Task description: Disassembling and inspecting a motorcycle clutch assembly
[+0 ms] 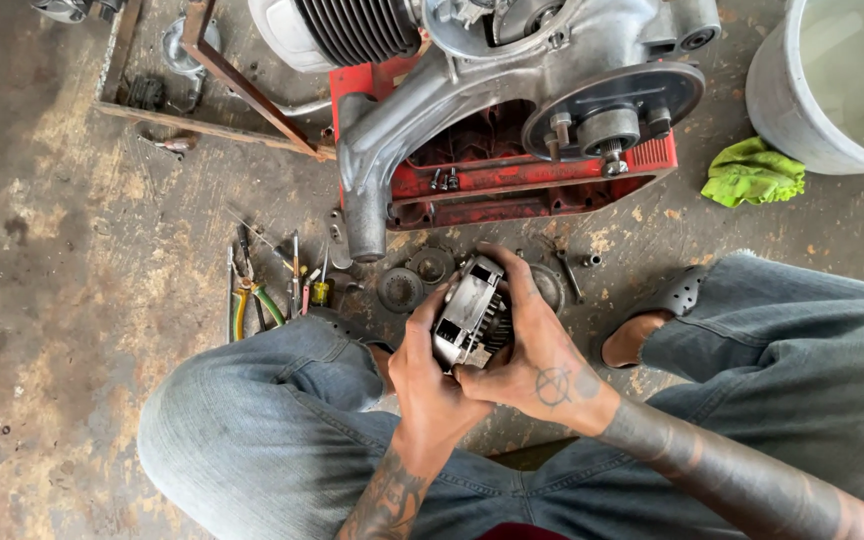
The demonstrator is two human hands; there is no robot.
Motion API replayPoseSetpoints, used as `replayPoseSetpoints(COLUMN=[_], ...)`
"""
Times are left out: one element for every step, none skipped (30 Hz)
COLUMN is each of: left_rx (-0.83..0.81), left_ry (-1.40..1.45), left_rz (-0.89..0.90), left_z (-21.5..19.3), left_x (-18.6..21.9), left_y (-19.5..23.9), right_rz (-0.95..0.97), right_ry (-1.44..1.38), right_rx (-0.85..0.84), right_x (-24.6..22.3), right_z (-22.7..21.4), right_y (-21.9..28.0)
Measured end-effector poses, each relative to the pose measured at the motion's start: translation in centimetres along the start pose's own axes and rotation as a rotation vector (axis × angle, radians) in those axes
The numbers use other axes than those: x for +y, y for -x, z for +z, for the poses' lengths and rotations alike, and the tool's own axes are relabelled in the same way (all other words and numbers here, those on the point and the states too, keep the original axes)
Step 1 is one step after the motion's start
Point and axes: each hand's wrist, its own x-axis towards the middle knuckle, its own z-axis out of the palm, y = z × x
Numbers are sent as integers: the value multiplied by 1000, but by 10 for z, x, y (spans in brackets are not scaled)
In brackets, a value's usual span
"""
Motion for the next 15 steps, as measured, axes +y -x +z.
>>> replayPoseSetpoints(left_rx=[-1, -9, -17, -17, -17, -20, -23, -13, -4, -2, -9, -17, -16, -6, 4], left_ry=[-1, 4, 9, 9, 11, 13, 13, 7, 1, 1, 12, 24, 25, 62, 98], left_rz=[-2, -7, -13, -10, -20, -31, -30, -32, -34, -33, -54, -73, -71, -90, -108], left_z=[-1, -1, -1, 0, 0, 0, 1, 1, 1, 1, 1, 1, 2, 3, 3], left_x=[0, -1, -1, -2, -4, -4, -4, -3, -2, -3, -3, -4, -4, -4, -4], left_y=[1, 1, 1, 3, 4, 5, 3, 3, 4, 5, 6, 7, 7, 8, 8], right_rz=[2, 1, 0, -2, 3, 11, 11, 21, 31, 30, 45, 59, 56, 35, 13], right_ry=[-1, 11, 24, 24, 8, -9, -10, -27, -43, -43, -77, -111, -109, -85, -60], right_rx=[0, -2, -3, -1, -13, -25, -22, -32, -43, -44, -54, -63, -63, -63, -64], right_x=[1, 1, 1, 2, 2, 2, 2, 2, 2, 2, 1, 1, 1, 2, 3], right_z=[0, 0, 0, 0, -1, -1, -2, -3, -3, -3, -3, -3, -3, -3, -3], right_y=[1, 2, 2, 3, 3, 4, 3, 4, 5, 5, 5, 4, 4, 4, 3])
